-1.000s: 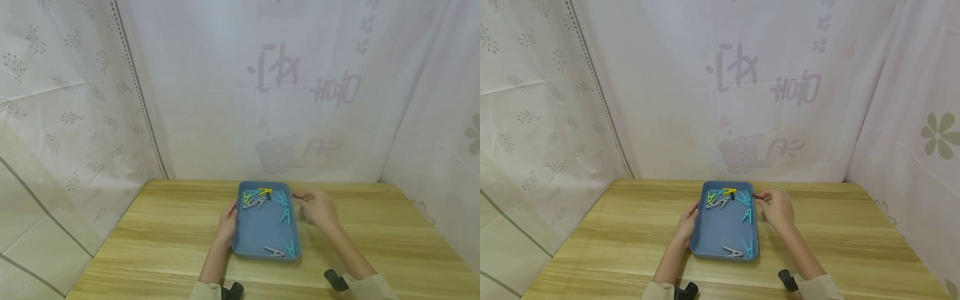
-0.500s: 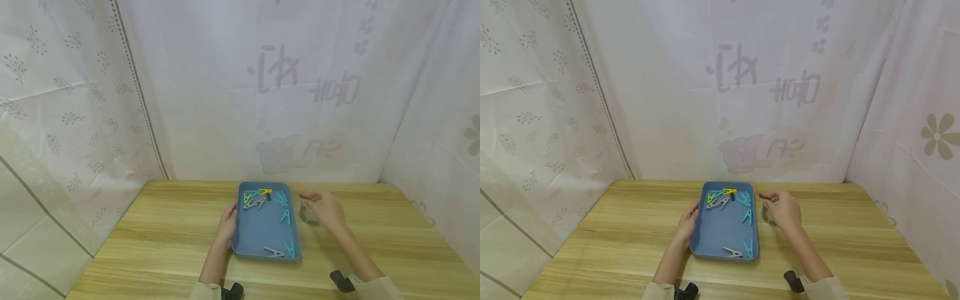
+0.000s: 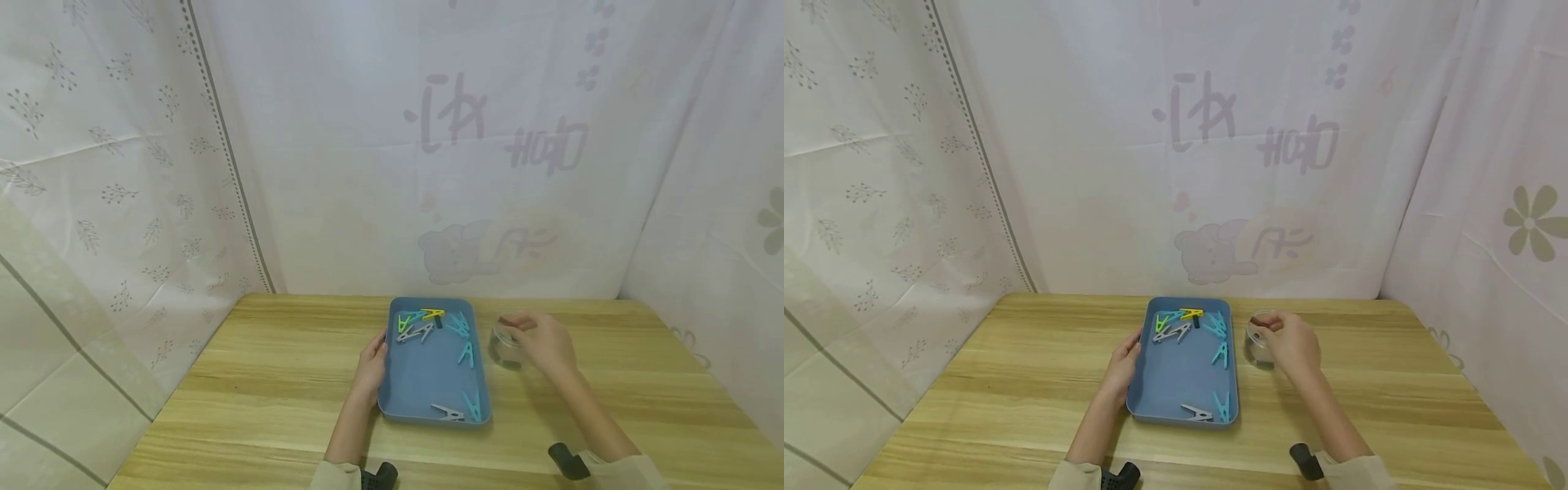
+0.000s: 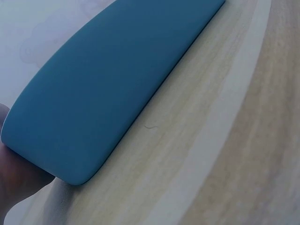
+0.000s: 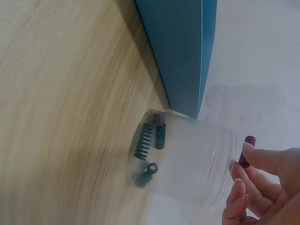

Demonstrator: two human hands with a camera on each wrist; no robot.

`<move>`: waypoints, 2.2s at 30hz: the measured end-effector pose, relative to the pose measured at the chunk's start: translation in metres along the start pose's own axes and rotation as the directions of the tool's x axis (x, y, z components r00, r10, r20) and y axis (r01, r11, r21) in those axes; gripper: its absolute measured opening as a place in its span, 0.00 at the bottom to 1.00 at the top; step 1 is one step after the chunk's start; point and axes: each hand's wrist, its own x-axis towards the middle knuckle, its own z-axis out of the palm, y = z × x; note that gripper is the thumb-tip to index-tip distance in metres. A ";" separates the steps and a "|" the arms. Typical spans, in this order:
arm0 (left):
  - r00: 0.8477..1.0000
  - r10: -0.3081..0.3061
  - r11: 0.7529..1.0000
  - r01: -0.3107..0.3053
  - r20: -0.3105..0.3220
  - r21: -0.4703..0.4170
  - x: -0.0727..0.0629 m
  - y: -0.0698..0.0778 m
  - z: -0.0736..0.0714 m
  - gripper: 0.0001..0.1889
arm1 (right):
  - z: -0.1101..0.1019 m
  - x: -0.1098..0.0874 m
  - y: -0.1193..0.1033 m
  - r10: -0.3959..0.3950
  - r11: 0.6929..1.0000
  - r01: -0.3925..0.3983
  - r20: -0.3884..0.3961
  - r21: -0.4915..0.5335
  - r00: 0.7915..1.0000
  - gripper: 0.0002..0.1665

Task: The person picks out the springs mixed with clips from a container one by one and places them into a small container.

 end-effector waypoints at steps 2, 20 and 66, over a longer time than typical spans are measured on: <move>1.000 -0.001 1.000 0.001 0.000 0.002 -0.001 0.000 0.000 0.26 | -0.001 0.000 0.001 0.007 1.000 -0.007 0.005 -0.002 1.000 0.16; 1.000 0.004 1.000 -0.004 0.010 -0.005 -0.003 0.004 0.000 0.26 | -0.005 0.001 0.011 -0.005 1.000 0.005 0.016 -0.027 1.000 0.16; 1.000 -0.003 1.000 0.003 0.013 -0.015 0.000 0.000 0.000 0.26 | -0.008 0.010 -0.003 -0.012 0.999 0.014 0.056 -0.038 0.998 0.21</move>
